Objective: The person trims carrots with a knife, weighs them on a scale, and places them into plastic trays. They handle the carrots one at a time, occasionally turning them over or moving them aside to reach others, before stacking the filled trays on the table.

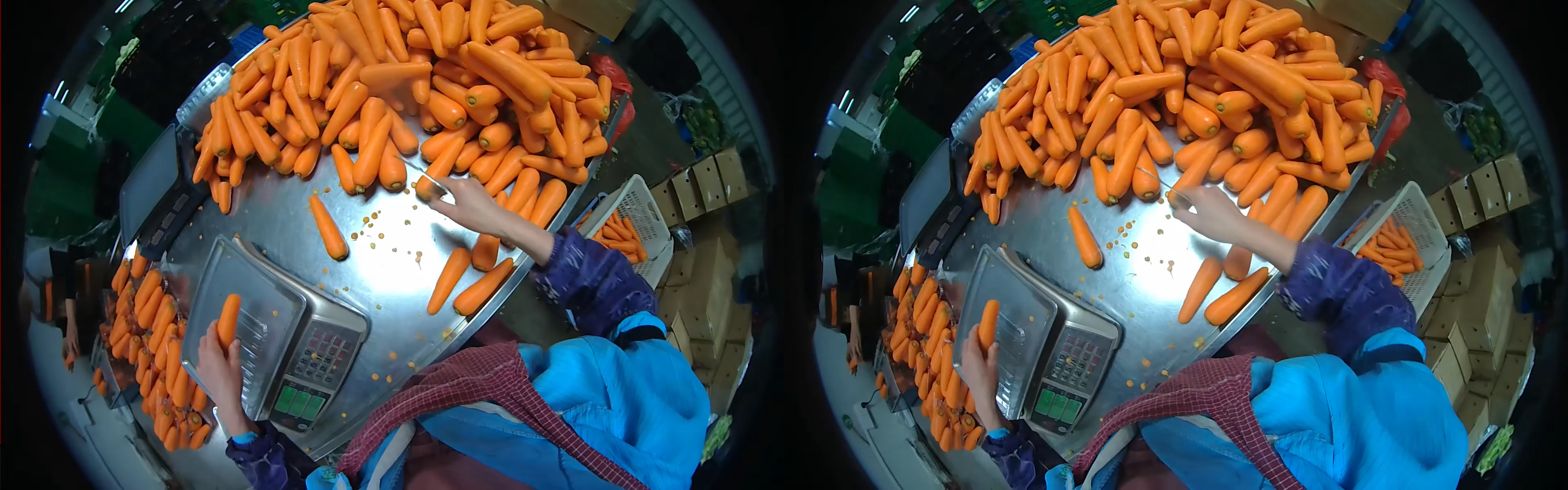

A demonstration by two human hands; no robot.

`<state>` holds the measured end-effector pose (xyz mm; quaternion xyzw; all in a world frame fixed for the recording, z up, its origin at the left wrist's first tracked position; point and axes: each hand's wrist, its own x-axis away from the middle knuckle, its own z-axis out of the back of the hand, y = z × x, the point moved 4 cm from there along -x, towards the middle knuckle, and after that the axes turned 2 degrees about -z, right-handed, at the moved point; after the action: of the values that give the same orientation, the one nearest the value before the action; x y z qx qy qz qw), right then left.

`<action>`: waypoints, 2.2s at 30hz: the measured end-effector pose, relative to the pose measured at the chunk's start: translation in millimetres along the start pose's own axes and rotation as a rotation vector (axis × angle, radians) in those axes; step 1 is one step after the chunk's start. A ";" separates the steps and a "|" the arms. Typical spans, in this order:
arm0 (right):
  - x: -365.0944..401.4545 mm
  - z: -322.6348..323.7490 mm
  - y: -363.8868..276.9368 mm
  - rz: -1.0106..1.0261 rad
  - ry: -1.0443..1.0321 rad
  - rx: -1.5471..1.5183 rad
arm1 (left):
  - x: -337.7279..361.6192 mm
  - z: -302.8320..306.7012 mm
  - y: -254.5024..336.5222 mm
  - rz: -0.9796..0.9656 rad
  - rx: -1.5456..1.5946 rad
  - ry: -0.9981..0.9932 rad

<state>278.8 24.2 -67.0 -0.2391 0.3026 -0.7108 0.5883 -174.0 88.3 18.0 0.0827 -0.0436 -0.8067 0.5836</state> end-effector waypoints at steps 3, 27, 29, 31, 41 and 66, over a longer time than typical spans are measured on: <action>-41.6 -23.8 -6.8 -0.239 -0.012 -0.039 | 0.9 -23.0 -16.0 0.125 -0.044 -0.122; 82.3 6.3 -31.0 -0.337 -0.478 -1.533 | -7.2 -59.6 151.7 0.037 1.318 -0.312; 91.4 0.4 -37.0 -0.353 -0.506 -1.498 | -2.6 -65.2 178.1 0.068 1.382 -0.426; 94.6 1.6 -58.9 -0.280 -0.523 -1.276 | 1.4 -66.7 196.8 0.048 1.583 -0.464; 85.3 8.7 -94.9 -0.236 -0.385 -0.519 | 14.9 -52.3 199.5 -0.074 1.500 -0.230; 42.9 -12.0 -109.9 0.315 -0.103 -0.217 | -6.4 -74.5 137.0 0.494 2.935 -0.401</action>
<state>186.2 -2.4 2.0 -0.2866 0.3806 -0.5602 0.6777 -30.3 53.2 -31.8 0.4600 -0.8808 0.0715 0.0862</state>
